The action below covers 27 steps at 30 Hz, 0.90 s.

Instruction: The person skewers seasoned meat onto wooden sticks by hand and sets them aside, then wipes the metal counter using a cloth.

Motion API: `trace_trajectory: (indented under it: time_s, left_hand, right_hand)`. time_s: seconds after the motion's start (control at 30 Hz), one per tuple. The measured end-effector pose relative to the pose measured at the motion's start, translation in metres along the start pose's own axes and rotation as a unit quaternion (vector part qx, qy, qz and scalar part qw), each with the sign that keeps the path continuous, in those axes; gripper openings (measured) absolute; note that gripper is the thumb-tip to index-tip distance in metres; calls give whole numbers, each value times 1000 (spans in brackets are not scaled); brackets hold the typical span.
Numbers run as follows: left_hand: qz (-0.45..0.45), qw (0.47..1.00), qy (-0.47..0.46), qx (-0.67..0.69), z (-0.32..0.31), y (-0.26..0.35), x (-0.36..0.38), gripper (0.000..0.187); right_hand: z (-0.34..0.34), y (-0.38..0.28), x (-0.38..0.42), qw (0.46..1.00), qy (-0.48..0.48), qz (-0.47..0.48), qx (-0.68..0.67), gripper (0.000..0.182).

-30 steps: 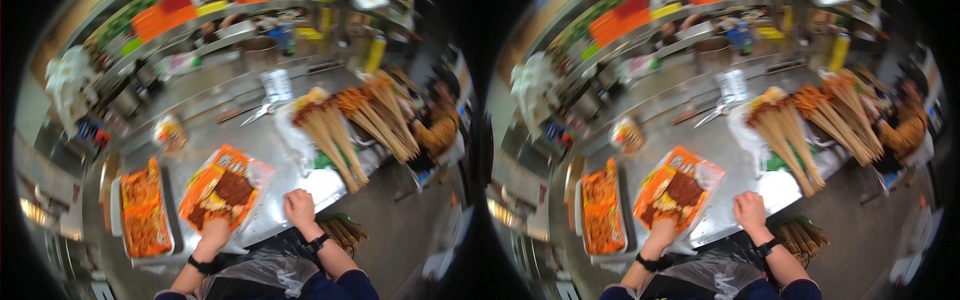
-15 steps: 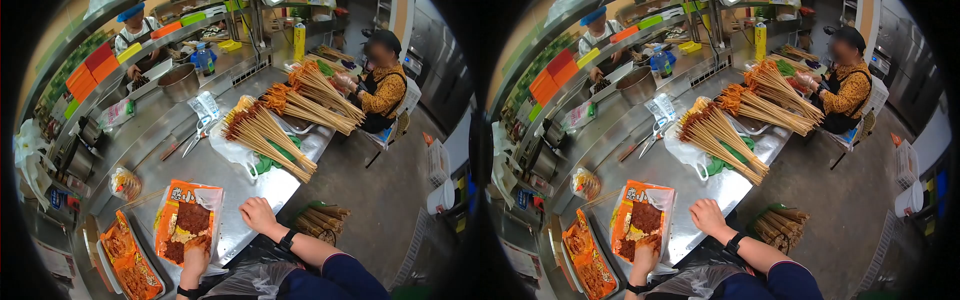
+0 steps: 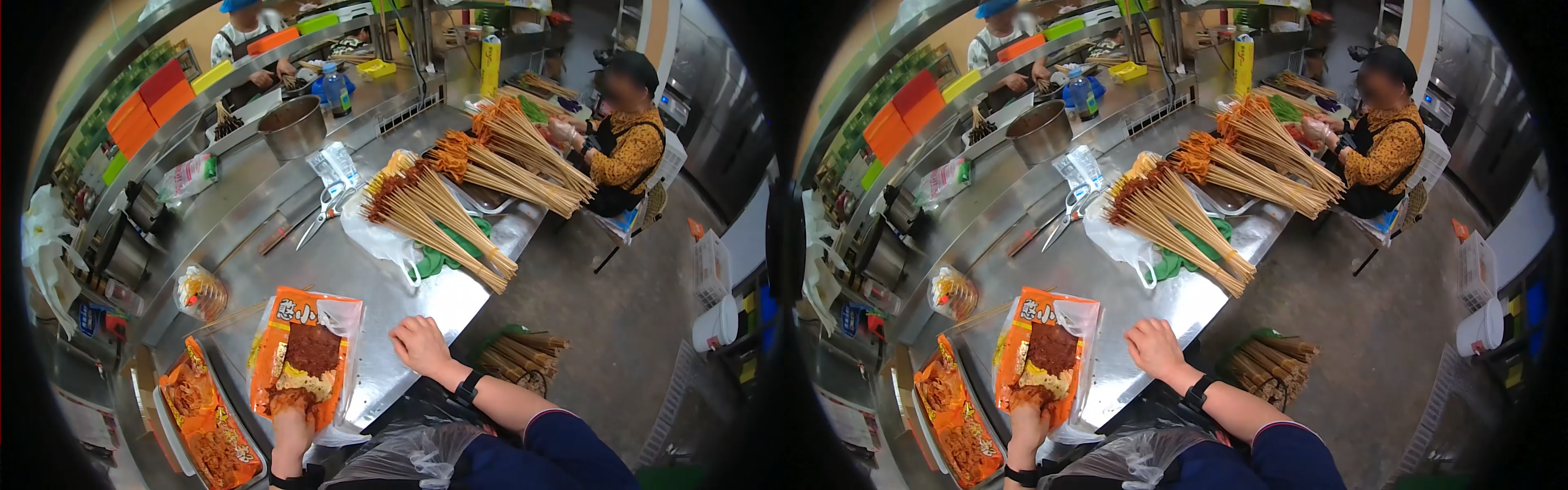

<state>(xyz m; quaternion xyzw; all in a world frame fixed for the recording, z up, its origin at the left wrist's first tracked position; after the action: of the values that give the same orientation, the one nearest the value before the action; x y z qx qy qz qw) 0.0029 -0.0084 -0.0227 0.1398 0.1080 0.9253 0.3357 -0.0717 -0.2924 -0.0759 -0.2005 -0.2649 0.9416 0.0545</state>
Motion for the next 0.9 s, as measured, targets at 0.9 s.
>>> trace_trajectory:
  time_s: [0.9]
  left_hand:
    - [20, 999, 34, 31, -29, 18, -8, 20]
  right_hand:
    - [6, -3, 8, 998, -7, -15, -63, 8]
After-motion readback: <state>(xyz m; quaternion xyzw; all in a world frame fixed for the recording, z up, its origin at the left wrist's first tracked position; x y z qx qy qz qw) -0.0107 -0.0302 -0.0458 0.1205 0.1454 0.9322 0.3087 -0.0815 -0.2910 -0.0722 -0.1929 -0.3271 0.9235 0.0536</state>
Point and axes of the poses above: each hand's wrist, its own x-axis away from the middle knuckle, its own z-axis out of the back of the hand, y = z × x, the point moved 1 cm from there along -x, towards the middle knuckle, and after that the axes turned 11 degrees about -y, right-handed, at the moved point
